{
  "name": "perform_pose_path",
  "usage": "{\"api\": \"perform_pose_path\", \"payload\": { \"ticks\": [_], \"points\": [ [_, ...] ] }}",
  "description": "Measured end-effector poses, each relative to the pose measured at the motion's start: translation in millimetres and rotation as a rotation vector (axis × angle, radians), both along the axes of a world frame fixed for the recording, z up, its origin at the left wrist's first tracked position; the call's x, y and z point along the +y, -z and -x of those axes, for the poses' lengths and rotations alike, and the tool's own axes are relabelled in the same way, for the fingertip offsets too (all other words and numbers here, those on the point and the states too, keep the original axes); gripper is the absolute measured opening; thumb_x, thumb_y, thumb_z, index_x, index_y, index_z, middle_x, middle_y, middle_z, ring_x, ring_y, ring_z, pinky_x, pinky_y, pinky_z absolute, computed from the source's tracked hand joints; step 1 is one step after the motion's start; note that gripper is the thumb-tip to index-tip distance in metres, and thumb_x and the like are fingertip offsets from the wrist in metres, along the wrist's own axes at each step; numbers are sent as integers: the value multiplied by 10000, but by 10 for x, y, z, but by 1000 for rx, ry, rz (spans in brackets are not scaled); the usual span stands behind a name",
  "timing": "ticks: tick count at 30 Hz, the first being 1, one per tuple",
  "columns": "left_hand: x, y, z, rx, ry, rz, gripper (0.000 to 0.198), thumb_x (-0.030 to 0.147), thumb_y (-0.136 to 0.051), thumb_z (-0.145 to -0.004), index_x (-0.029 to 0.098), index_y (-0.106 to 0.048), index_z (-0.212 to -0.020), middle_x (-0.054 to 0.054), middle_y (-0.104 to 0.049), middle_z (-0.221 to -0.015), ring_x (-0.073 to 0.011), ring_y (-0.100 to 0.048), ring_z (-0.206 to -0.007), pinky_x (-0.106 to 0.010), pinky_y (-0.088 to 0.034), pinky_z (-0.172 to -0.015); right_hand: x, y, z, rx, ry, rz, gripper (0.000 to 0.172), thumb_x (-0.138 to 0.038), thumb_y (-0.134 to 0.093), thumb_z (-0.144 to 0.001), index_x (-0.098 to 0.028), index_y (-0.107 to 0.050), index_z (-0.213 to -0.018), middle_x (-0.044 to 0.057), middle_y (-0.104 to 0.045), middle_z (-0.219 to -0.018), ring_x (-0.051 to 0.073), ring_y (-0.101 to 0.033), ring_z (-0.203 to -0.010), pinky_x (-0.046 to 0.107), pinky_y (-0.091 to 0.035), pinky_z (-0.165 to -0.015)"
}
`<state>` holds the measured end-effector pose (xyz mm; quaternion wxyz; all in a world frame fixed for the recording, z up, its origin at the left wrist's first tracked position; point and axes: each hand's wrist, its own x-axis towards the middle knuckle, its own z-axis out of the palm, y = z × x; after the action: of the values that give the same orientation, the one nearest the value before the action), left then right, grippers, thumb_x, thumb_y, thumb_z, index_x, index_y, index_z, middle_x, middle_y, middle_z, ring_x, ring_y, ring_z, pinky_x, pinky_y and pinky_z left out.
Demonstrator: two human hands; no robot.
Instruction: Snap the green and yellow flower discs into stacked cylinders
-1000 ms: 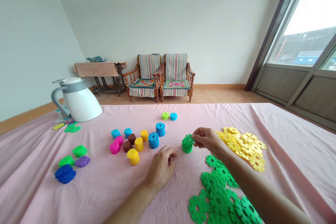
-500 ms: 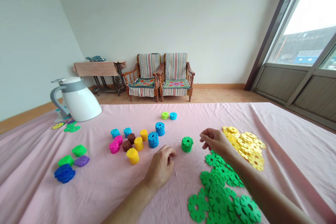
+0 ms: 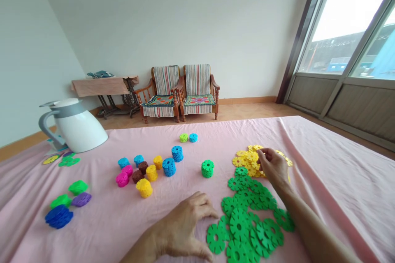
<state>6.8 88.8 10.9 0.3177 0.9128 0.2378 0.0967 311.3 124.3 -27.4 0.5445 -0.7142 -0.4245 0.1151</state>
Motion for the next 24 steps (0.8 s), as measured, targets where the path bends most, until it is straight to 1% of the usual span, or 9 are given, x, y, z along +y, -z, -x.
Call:
{"api": "perform_pose_path", "payload": {
  "ticks": [5, 8, 11, 14, 16, 19, 21, 24],
  "points": [
    [-44, -77, -52, 79, -45, -22, 348, 399, -730, -661, 254, -609, -953, -12, -547, -960, -190, -487, -926, -285, -408, -787, -7, -14, -81, 90, 69, -43, 345, -478, -499, -742, -153, -608, -772, 15, -600, -516, 117, -520, -365, 210, -389, -378],
    [-68, -116, -88, 99, -61, -31, 331, 288, -751, -634, 246, -590, -920, 2, -544, -943, -180, -490, -909, -270, -407, -779, -15, -33, -74, 102, 69, -39, 347, -478, -496, -745, -151, -608, -775, 16, -600, -523, 114, -519, -365, 207, -394, -380],
    [-114, -105, -124, 99, -90, -69, 323, 186, -729, -605, 230, -566, -881, 3, -538, -930, -179, -493, -904, -265, -408, -783, -20, -45, -58, 102, 56, -37, 329, -471, -508, -745, -158, -605, -767, 11, -597, -516, 113, -524, -373, 208, -403, -398],
    [-147, -70, -133, 87, -138, -94, 289, 155, -685, -597, 213, -546, -844, -4, -530, -904, -177, -497, -870, -268, -416, -767, -16, -40, -56, 100, 37, -37, 322, -470, -508, -748, -161, -598, -762, 9, -593, -512, 115, -525, -376, 208, -398, -397],
    [-122, -68, -110, 70, -171, -106, 256, 132, -647, -597, 206, -540, -817, -3, -524, -879, -167, -500, -834, -261, -420, -737, -10, -29, -62, 104, 26, -39, 323, -472, -502, -752, -161, -592, -763, 9, -591, -513, 115, -520, -374, 209, -394, -389],
    [33, -115, -46, 3, -244, -135, 272, 108, -599, -602, 202, -541, -851, 1, -516, -861, -148, -498, -785, -249, -420, -691, -5, -21, -67, 114, 12, -42, 320, -467, -492, -759, -161, -585, -770, 4, -584, -516, 113, -514, -372, 207, -392, -380],
    [203, -163, -11, -62, -316, -181, 286, 115, -590, -619, 199, -540, -888, 2, -510, -854, -140, -494, -767, -246, -419, -681, -7, -29, -61, 115, 4, -40, 315, -461, -491, -761, -160, -584, -775, 3, -582, -519, 113, -515, -374, 205, -392, -379],
    [477, -214, -18, -122, -406, -274, 222, 171, -592, -670, 186, -548, -888, 0, -497, -821, -139, -492, -747, -253, -421, -681, -13, -52, -46, 95, 1, -32, 310, -459, -494, -760, -162, -584, -777, 1, -584, -516, 116, -525, -380, 208, -395, -388]
  ]
}}
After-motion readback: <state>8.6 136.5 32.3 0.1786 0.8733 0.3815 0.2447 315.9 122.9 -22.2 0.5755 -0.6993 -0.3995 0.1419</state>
